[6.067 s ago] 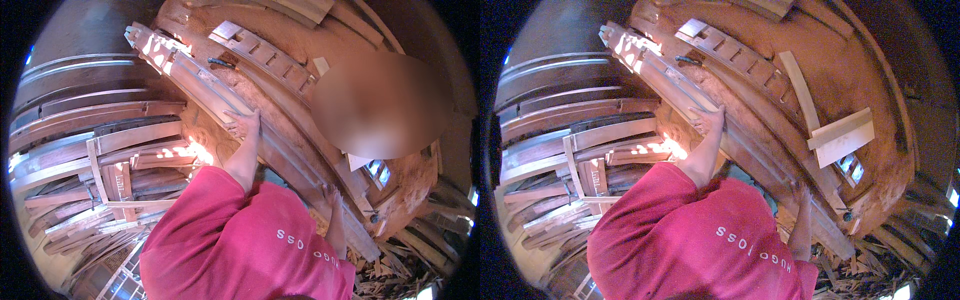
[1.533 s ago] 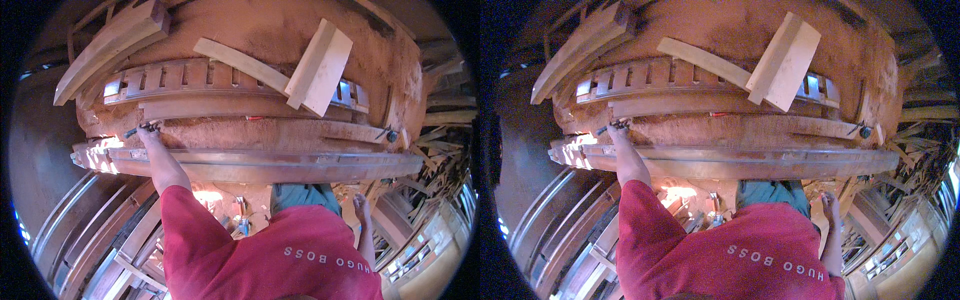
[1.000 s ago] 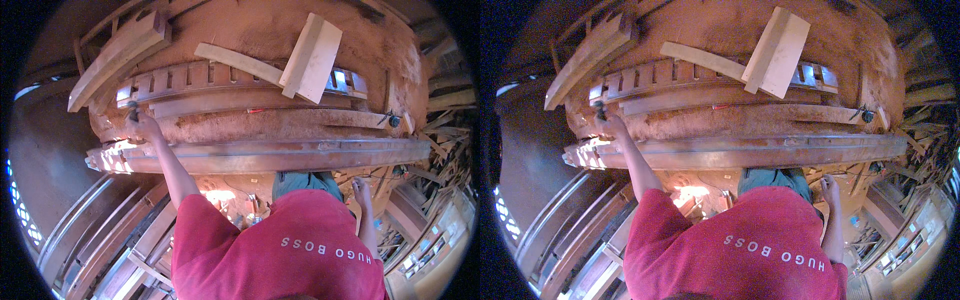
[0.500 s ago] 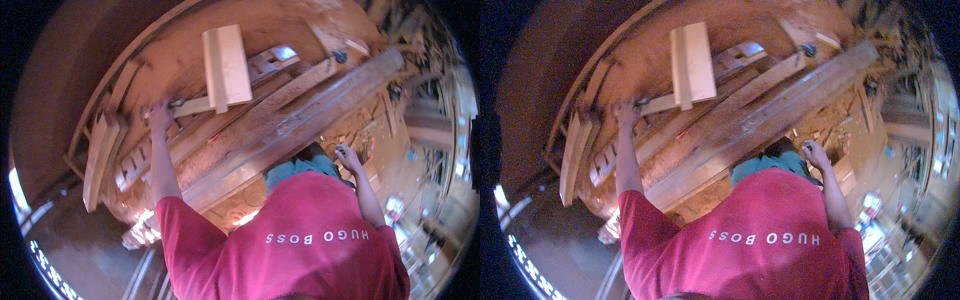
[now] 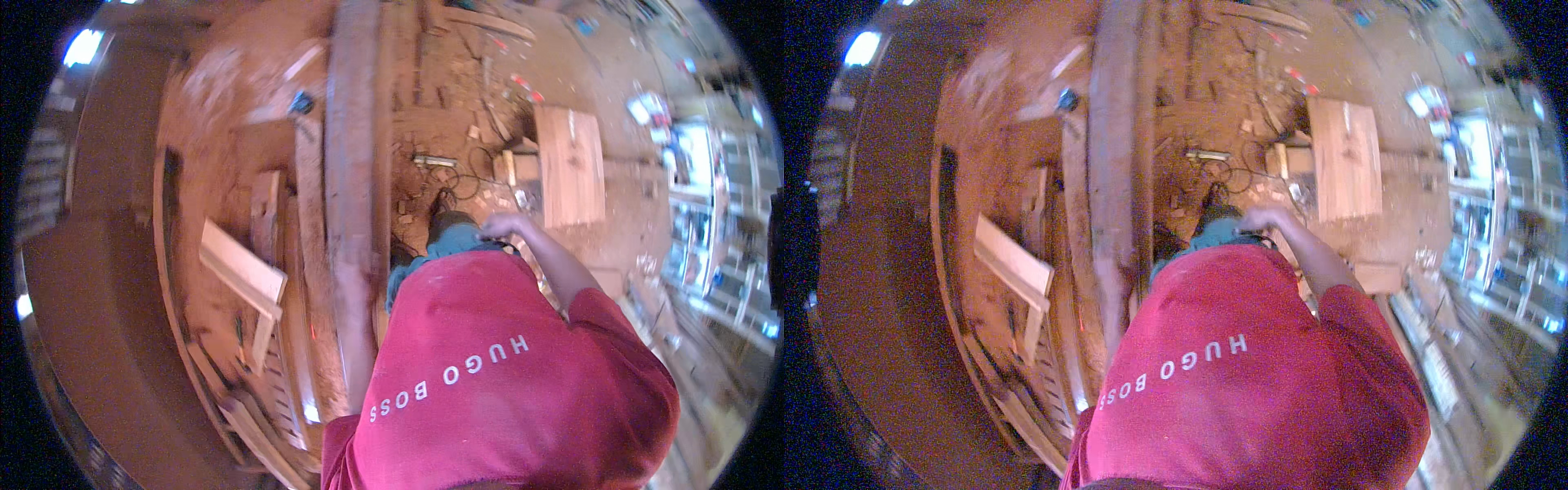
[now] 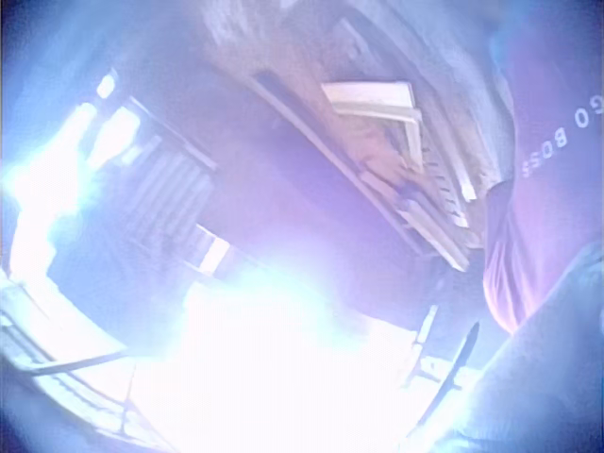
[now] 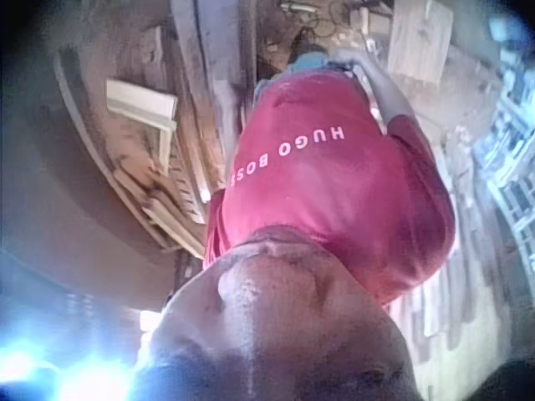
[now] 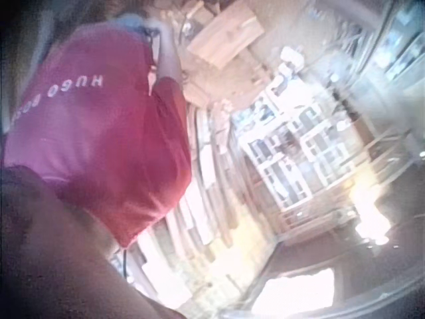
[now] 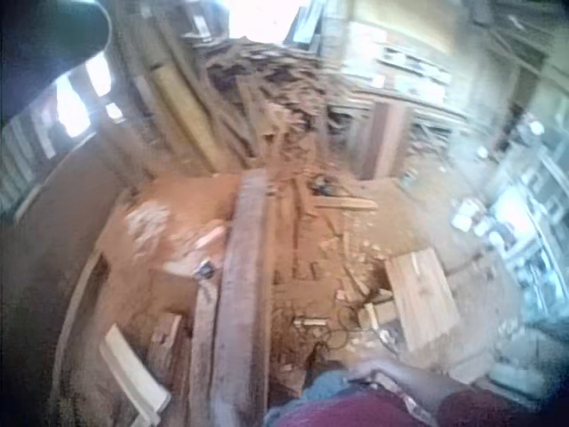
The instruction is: The person moves a long piece of lumber into position, marks a cut line using a pencil and a square tool, and then uses a circular saw to cut through the wood.
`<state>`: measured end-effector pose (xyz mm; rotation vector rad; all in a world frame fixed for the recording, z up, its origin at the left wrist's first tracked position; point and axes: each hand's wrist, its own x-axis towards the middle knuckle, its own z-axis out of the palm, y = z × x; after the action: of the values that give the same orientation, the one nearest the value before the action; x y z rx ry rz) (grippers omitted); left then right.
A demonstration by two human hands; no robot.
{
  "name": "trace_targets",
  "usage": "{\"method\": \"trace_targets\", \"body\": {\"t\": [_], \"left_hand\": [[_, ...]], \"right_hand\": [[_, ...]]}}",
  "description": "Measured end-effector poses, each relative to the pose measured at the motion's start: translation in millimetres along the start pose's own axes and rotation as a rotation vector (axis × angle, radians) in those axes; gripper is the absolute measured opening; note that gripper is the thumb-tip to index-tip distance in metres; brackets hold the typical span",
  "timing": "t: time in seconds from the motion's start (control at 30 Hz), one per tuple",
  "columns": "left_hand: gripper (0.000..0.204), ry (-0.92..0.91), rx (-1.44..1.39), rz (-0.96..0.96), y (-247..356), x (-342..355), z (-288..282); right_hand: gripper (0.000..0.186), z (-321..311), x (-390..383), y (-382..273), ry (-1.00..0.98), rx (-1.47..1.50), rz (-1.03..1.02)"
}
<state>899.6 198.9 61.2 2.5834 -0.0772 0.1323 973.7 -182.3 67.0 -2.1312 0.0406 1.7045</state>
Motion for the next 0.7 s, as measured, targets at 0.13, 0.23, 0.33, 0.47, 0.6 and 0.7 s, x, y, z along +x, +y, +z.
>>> {"method": "trace_targets", "body": {"t": [0.13, 0.23, 0.33, 0.47, 0.6, 0.7], "left_hand": [[0.036, -0.383, -0.072, 0.275, 108, 49, 21], [0.030, -0.346, -0.308, 0.085, 152, 107, 11], [0.031, -0.210, -0.402, -0.097, 121, 158, 10], [0.064, -0.149, -0.054, 0.075, 141, 228, 12], [0.087, -0.190, -0.118, 0.170, 149, 256, 53], [0.091, -0.376, 0.057, 0.068, 149, 280, 97]], "right_hand": [[0.041, -36, -3, 59, 0.447, 0.164, -0.339], [0.033, -20, 17, 129, 0.864, 0.436, -0.354], [0.035, -7, 23, 185, 0.919, 0.378, -0.080], [0.041, 60, 27, 288, 0.805, 0.465, 0.265], [0.046, 149, 36, 386, 0.967, 0.592, 0.309], [0.051, 167, 35, 403, 0.883, 0.949, 0.462]]}}
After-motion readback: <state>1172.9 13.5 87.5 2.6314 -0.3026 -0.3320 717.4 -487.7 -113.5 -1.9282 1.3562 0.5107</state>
